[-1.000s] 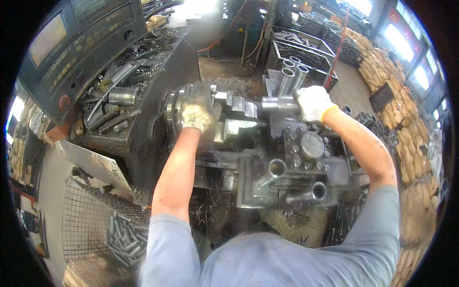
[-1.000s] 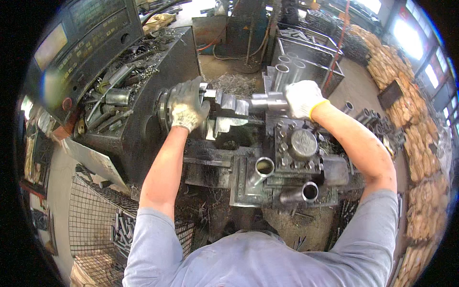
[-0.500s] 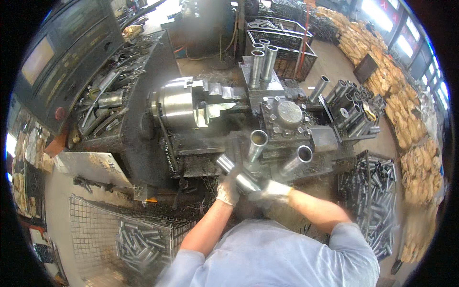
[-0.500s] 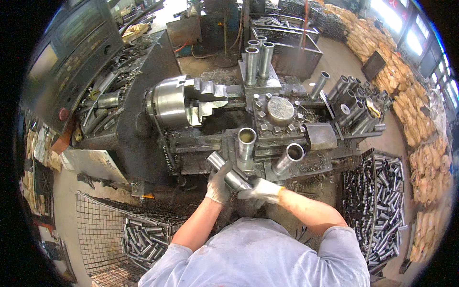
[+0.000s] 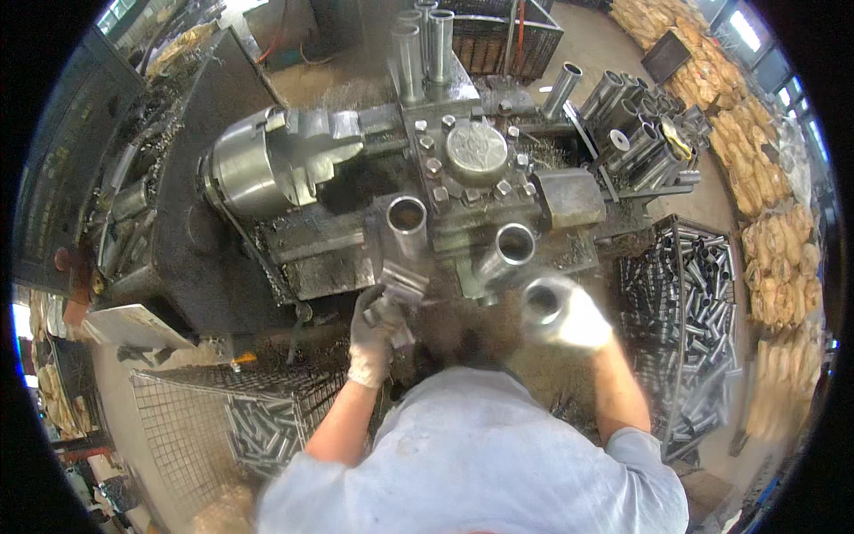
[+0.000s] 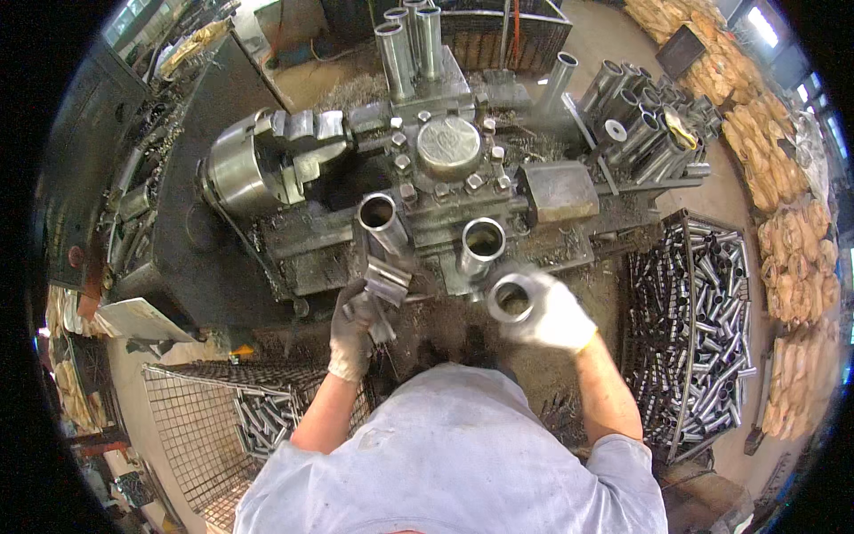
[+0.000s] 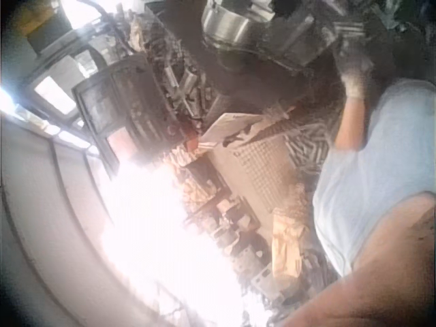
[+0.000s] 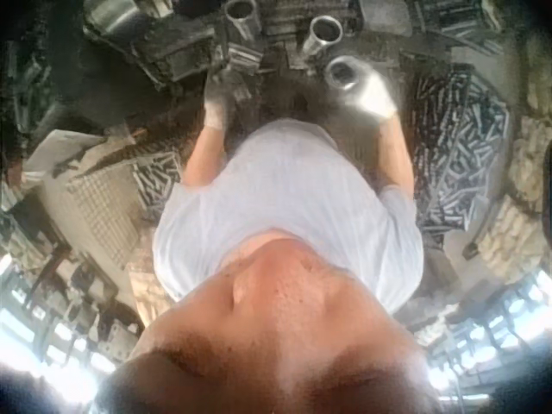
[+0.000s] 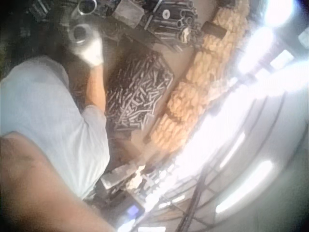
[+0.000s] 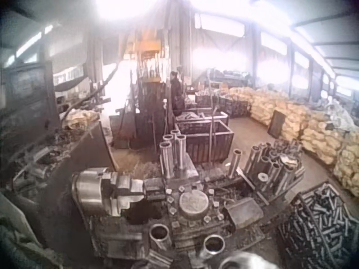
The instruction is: The person repeatedly picks up cylindrical metal parts from a wire basket and inserts them into a lathe chuck. They secure the parts, operate the machine controls, and then remove the processed parts, placing them into a collection bin. This cycle is repeated continuously.
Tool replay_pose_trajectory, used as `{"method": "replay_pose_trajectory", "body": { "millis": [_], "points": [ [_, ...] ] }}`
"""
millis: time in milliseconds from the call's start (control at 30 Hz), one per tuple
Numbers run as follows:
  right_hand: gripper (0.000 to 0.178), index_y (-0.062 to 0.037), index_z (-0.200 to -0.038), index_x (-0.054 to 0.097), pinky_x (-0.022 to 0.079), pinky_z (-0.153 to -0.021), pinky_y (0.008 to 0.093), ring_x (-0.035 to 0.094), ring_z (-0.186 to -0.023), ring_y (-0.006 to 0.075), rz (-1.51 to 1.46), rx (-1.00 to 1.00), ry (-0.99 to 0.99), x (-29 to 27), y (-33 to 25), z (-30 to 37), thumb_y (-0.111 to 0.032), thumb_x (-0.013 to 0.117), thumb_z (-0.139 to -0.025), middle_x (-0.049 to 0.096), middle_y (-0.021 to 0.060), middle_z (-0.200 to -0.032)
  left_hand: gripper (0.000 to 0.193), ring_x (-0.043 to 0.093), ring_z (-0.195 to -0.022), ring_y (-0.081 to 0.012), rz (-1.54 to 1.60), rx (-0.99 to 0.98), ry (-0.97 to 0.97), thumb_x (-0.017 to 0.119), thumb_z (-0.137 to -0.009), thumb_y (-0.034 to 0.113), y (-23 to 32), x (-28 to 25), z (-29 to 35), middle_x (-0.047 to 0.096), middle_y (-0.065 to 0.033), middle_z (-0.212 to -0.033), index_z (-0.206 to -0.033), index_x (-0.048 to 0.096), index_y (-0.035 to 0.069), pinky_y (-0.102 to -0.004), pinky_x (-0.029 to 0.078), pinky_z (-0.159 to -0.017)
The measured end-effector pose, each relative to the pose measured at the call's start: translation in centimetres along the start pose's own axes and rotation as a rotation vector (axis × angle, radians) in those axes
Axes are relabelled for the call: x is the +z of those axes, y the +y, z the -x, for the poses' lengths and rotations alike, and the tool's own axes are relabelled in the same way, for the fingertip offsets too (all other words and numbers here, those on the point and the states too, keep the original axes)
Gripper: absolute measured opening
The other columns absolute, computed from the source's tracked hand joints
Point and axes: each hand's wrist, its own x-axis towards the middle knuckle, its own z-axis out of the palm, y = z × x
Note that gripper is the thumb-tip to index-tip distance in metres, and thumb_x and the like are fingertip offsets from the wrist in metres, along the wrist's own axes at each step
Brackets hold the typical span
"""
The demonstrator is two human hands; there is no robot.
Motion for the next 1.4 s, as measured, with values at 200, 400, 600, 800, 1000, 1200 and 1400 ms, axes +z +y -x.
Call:
{"method": "replay_pose_trajectory", "body": {
  "millis": [200, 400, 600, 800, 1000, 1200, 1400],
  "points": [
    [0.061, -0.0036, -0.129, 0.070, 0.059, -0.091, 0.0342, 0.072, -0.097, 0.0161, -0.303, 0.103, 0.008, -1.6, 1.2, -2.6, -0.012, 0.091, -0.072, 0.077, 0.0095, -0.112, 0.080, 0.073, -0.100, -0.0244, -0.776, 0.894, 0.036, 0.101, -0.073, 0.031, 0.2, 9.4, -2.6, 0.074, -0.0121, -0.112, -0.135, 0.060, 0.002, -0.0379, 0.060, -0.089],
    [0.046, -0.0052, -0.116, 0.071, 0.062, -0.084, 0.0389, 0.077, -0.092, 0.0274, -0.030, 0.110, 0.193, 2.7, 1.5, -5.8, -0.027, 0.089, -0.080, 0.078, 0.0147, -0.102, 0.065, 0.071, -0.104, -0.0259, -0.137, 0.449, 0.101, 0.093, -0.084, 0.019, -0.3, 1.6, 0.6, 0.071, -0.0101, -0.120, -0.136, 0.059, 0.003, -0.0362, 0.059, -0.089],
    [0.035, -0.0078, -0.121, 0.071, 0.063, -0.078, 0.0445, 0.078, -0.089, 0.0345, 0.517, 0.109, -0.264, 6.4, -1.2, -4.1, -0.027, 0.074, -0.092, 0.077, 0.0170, -0.108, 0.073, 0.075, -0.096, -0.0319, 0.659, -0.011, 0.051, 0.042, -0.106, 0.073, 0.6, -6.2, 2.9, 0.075, -0.0141, -0.113, -0.127, 0.067, 0.007, -0.0507, 0.064, -0.089],
    [0.039, -0.0069, -0.123, 0.068, 0.062, -0.061, 0.0465, 0.076, -0.073, 0.0356, 0.683, -0.135, -0.042, 18.1, -1.8, -10.5, -0.022, 0.075, -0.087, 0.073, 0.0177, -0.085, 0.087, 0.075, -0.097, -0.0354, 0.704, -0.001, 0.112, 0.034, -0.102, 0.081, -0.4, -9.5, 0.5, 0.074, -0.0181, -0.110, -0.127, 0.066, 0.004, -0.0515, 0.064, -0.087],
    [0.045, 0.0019, -0.115, 0.071, 0.059, -0.077, 0.0414, 0.075, -0.086, 0.0264, -0.440, 0.203, -0.210, 13.3, -5.6, -13.3, -0.036, 0.073, -0.092, 0.077, 0.0136, -0.096, 0.083, 0.070, -0.112, -0.0341, 0.741, 0.098, 0.070, 0.038, -0.103, 0.078, 3.0, -8.5, -0.8, 0.071, -0.0150, -0.122, -0.139, 0.061, 0.007, -0.0507, 0.057, -0.101],
    [0.085, 0.0014, -0.138, 0.058, 0.057, -0.095, 0.0411, 0.072, -0.106, 0.0306, -0.210, 0.322, -0.278, 11.6, -15.9, -16.2, -0.038, 0.090, -0.070, 0.072, 0.0201, -0.120, 0.086, 0.053, -0.141, -0.0344, 0.495, 0.518, -0.150, 0.049, -0.106, 0.068, 9.7, -1.4, -0.1, 0.053, -0.0178, -0.156, -0.161, 0.037, 0.004, -0.0488, 0.036, -0.124],
    [0.074, -0.0020, -0.145, 0.056, 0.061, -0.095, 0.0473, 0.075, -0.108, 0.0350, 0.421, -0.274, -0.240, -2.9, -18.4, -23.3, -0.021, 0.082, -0.079, 0.074, 0.0231, -0.117, 0.074, 0.064, -0.121, -0.0214, 0.004, 0.499, 0.105, 0.079, -0.092, 0.047, 8.5, -7.3, -4.6, 0.068, -0.0109, -0.134, -0.146, 0.058, 0.000, -0.0364, 0.050, -0.107]
  ]
}}
